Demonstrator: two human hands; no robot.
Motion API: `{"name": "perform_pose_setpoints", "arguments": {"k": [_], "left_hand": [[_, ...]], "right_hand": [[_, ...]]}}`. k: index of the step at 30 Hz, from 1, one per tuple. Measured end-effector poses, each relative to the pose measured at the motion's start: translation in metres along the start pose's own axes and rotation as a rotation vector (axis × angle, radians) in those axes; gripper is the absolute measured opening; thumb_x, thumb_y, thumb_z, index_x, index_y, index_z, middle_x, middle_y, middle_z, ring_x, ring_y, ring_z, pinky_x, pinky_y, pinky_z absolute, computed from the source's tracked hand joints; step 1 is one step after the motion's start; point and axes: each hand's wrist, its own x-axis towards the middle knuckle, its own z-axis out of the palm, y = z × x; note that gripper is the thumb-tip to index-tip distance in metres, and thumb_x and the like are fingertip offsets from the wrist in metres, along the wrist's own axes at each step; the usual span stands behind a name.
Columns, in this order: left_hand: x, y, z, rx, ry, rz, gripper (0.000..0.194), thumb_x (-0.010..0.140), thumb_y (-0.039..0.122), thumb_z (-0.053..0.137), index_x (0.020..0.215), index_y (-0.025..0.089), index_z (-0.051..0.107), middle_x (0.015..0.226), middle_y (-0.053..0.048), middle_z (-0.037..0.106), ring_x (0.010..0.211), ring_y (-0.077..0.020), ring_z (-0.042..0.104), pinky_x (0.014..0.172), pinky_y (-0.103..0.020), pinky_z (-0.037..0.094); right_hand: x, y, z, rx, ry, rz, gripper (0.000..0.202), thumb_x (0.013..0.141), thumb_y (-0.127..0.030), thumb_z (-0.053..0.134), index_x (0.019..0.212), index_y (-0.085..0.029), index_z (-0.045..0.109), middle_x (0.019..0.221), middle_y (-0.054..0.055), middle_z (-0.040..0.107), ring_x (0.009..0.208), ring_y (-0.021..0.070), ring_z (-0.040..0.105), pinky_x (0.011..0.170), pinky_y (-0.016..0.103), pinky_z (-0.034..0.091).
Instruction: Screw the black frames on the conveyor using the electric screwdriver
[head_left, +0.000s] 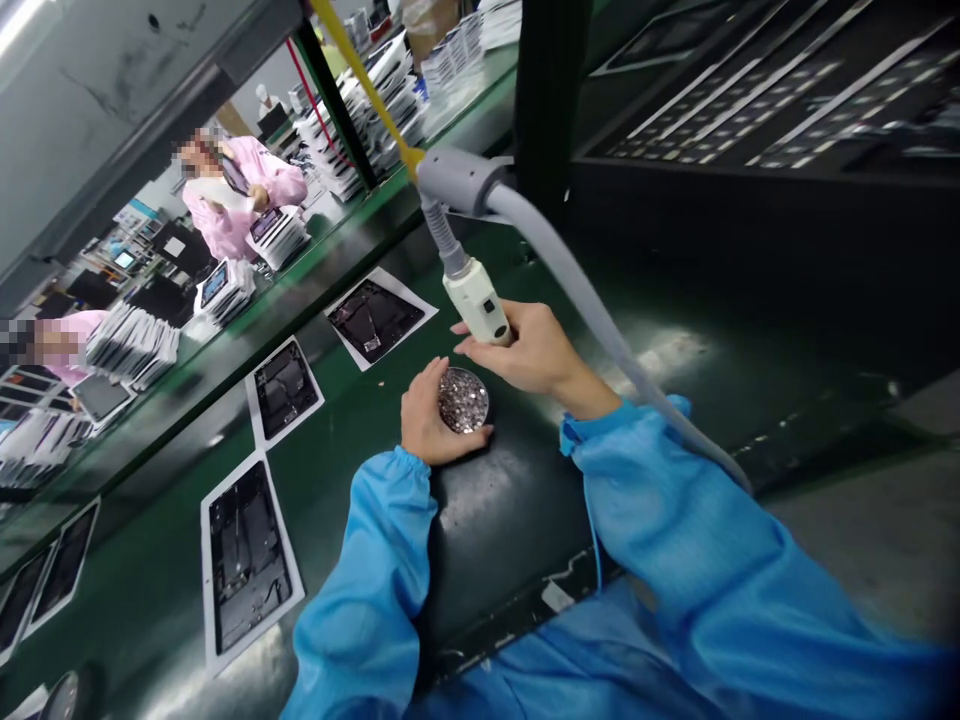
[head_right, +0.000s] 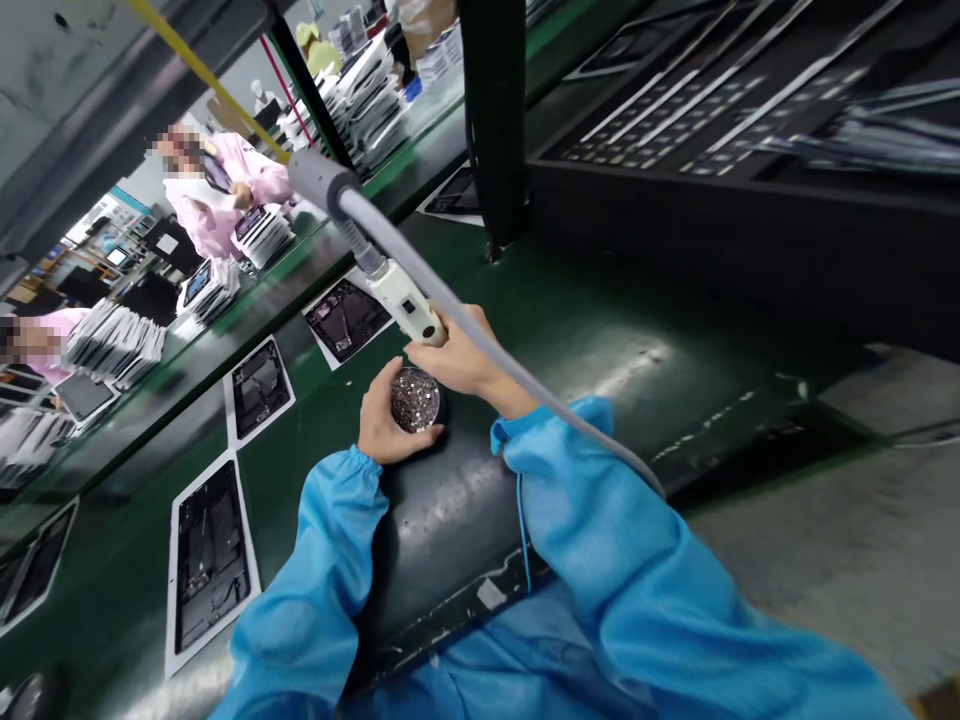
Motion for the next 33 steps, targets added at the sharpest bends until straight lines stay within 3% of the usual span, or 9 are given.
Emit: {"name": "perform_pose_setpoints", "arguments": {"k": [3,6,11,14,21,25,33], "left_hand": [[0.0,0.0,0.0,-0.005,0.01,-0.002,0.101,0.054,0.049,0.078,0.14,0.02,0.036,0.143,-0.013,0.047,0.132,-0.031,0.045,0.109,-0.049,0.037],[0.0,0.0,0.002,0.0,0.02,-0.014,0.099,0.053,0.05,0.079,0.138,0.021,0.038,0.143,-0.013,0.047,0.133,-0.0313,0.044,0.109,-0.049,0.037],[-0.001,-0.002,0.008,0.04,0.159,-0.052,0.093,0.055,0.053,0.077,0.134,0.02,0.041,0.139,-0.014,0.049,0.133,-0.0316,0.043,0.109,-0.049,0.036],[-0.003,-0.002,0.01,0.072,0.175,-0.045,0.091,0.055,0.055,0.075,0.132,0.021,0.042,0.14,-0.015,0.048,0.132,-0.0332,0.042,0.108,-0.049,0.035],[0.003,-0.005,0.01,0.198,0.194,-0.125,0.085,0.057,0.054,0.076,0.13,0.019,0.048,0.144,-0.015,0.042,0.135,-0.0344,0.037,0.11,-0.049,0.033],[0.012,-0.011,0.009,0.211,0.173,-0.129,0.087,0.056,0.052,0.078,0.13,0.018,0.048,0.145,-0.016,0.041,0.134,-0.0336,0.039,0.107,-0.049,0.036],[0.028,-0.01,0.014,0.23,0.099,-0.351,0.087,0.057,0.051,0.081,0.131,0.023,0.048,0.148,-0.017,0.038,0.132,-0.0381,0.041,0.103,-0.059,0.036]], "right_hand": [[-0.001,0.001,0.003,0.017,0.032,0.05,0.017,0.06,-0.022,0.061,0.076,-0.016,0.061,0.065,0.001,0.061,0.057,0.0147,0.054,0.055,0.028,0.045],[-0.003,0.001,0.005,-0.024,0.116,-0.002,0.016,0.059,-0.024,0.063,0.073,-0.018,0.057,0.061,-0.001,0.056,0.054,0.0131,0.05,0.053,0.028,0.043],[-0.007,-0.002,0.008,-0.019,0.143,0.015,0.036,0.059,-0.045,0.074,0.06,-0.022,0.048,0.053,-0.001,0.049,0.05,0.0126,0.043,0.047,0.03,0.043],[-0.008,0.002,0.01,-0.07,0.156,0.035,0.044,0.058,-0.053,0.078,0.056,-0.023,0.046,0.051,-0.001,0.048,0.049,0.0138,0.045,0.046,0.032,0.043],[-0.007,0.021,0.014,-0.135,0.165,0.036,0.02,0.065,-0.035,0.075,0.077,-0.023,0.064,0.067,0.004,0.065,0.063,0.0221,0.061,0.057,0.037,0.05],[-0.007,0.022,0.016,-0.119,0.154,0.045,0.018,0.065,-0.032,0.073,0.076,-0.022,0.064,0.065,0.003,0.064,0.06,0.0209,0.06,0.054,0.036,0.049],[-0.005,0.028,0.021,-0.187,0.103,0.09,0.019,0.066,-0.033,0.072,0.077,-0.022,0.062,0.066,0.004,0.062,0.067,0.0246,0.061,0.062,0.041,0.051]]}}
